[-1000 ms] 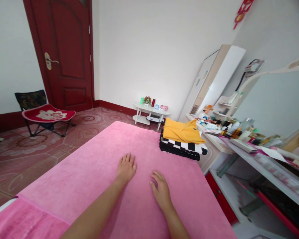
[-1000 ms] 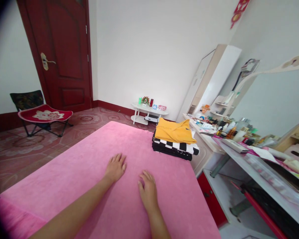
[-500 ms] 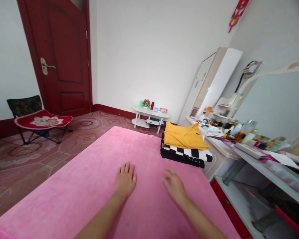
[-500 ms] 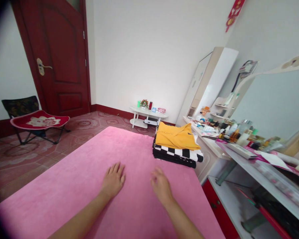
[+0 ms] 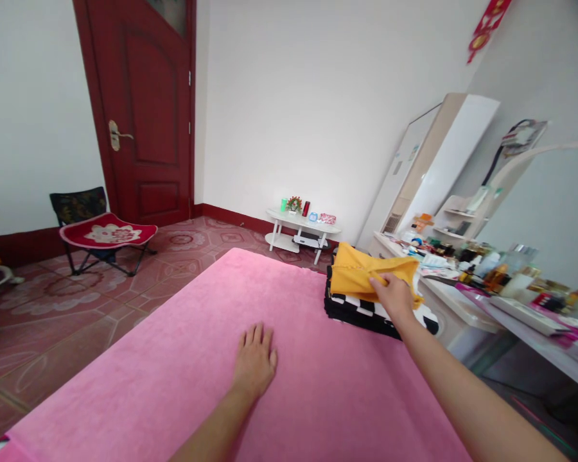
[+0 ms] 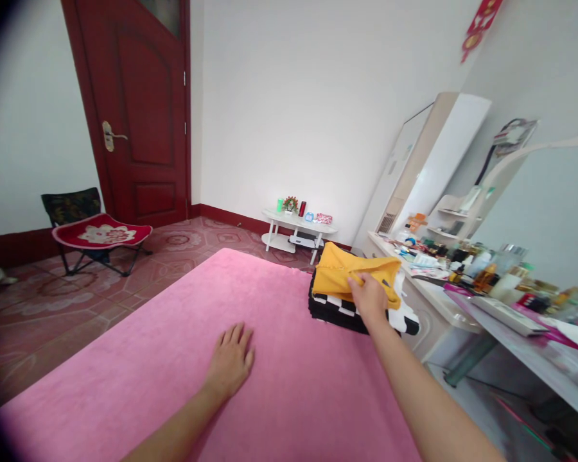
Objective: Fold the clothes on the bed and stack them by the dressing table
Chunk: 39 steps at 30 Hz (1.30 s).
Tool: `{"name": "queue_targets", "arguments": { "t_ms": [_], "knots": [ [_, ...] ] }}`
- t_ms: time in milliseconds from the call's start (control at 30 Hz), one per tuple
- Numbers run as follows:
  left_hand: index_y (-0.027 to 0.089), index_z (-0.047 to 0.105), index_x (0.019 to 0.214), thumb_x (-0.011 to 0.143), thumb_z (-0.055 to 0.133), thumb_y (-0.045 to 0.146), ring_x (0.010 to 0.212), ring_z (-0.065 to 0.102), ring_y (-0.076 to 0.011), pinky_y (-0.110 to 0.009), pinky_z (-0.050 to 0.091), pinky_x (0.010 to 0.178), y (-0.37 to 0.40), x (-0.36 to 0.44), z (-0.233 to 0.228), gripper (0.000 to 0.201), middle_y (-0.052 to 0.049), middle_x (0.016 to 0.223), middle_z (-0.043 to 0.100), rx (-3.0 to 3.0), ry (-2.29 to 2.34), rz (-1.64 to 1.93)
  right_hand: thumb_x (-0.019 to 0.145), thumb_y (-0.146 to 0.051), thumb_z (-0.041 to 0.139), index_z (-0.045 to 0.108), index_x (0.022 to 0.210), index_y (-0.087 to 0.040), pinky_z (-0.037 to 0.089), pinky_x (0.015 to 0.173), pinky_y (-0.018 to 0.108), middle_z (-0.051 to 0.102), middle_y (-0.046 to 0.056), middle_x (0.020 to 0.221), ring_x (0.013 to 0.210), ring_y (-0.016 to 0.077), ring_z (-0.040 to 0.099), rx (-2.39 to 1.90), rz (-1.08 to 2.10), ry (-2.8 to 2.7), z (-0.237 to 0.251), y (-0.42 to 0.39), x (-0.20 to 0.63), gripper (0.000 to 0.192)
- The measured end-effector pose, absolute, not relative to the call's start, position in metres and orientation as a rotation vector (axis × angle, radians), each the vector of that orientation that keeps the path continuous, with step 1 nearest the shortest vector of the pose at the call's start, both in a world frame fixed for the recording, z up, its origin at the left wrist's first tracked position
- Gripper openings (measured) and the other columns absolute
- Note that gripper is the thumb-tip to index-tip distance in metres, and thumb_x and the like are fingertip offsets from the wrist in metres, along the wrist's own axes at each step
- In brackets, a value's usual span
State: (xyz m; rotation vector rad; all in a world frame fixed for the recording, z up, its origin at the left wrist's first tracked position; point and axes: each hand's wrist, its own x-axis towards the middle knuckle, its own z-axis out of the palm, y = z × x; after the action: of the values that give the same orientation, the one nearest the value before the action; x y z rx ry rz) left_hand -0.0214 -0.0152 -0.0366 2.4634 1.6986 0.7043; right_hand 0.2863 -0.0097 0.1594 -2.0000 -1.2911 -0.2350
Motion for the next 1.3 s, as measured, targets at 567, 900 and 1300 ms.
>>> {"name": "queue_targets", "arguments": {
  "t_ms": [567,900,1300],
  "knots": [
    [0.018,0.061,0.112,0.087,0.045,0.036,0.111,0.055,-0.0210,-0.039,0.039,0.101,-0.041,-0.041,-0.035,0.035,-0.006,0.117,0.063,1.979,1.227,1.012,0.084,-0.033,0.047,0.063,0.103,-0.019,0.047,0.087,0.037,0.060,0.012,0.114,0.108,0.0241,0.054,-1.552,-0.020,-1.244,0.024,-0.199,0.187,0.028],
    [0.027,0.044,0.131,0.075,0.064,0.046,0.119,0.042,-0.0273,-0.044,0.032,0.104,-0.151,0.035,-0.002,0.062,-0.008,0.133,0.046,2.537,0.566,0.735,0.071,-0.043,0.053,0.065,0.094,-0.016,0.046,0.086,0.039,0.067,0.011,0.098,0.087,0.0253,0.062,-1.782,0.044,-0.850,-0.063,-0.196,0.282,0.037],
    [0.016,0.062,0.091,0.085,0.048,0.026,0.086,0.061,-0.0209,-0.033,0.047,0.078,-0.110,0.053,0.029,0.019,-0.006,0.087,0.066,1.720,0.664,0.933,0.073,-0.048,0.058,0.057,0.111,-0.015,0.048,0.084,0.043,0.067,0.009,0.089,0.085,0.0270,0.065,-1.655,0.088,-0.566,-0.055,-0.199,0.280,0.050]
  ]
}}
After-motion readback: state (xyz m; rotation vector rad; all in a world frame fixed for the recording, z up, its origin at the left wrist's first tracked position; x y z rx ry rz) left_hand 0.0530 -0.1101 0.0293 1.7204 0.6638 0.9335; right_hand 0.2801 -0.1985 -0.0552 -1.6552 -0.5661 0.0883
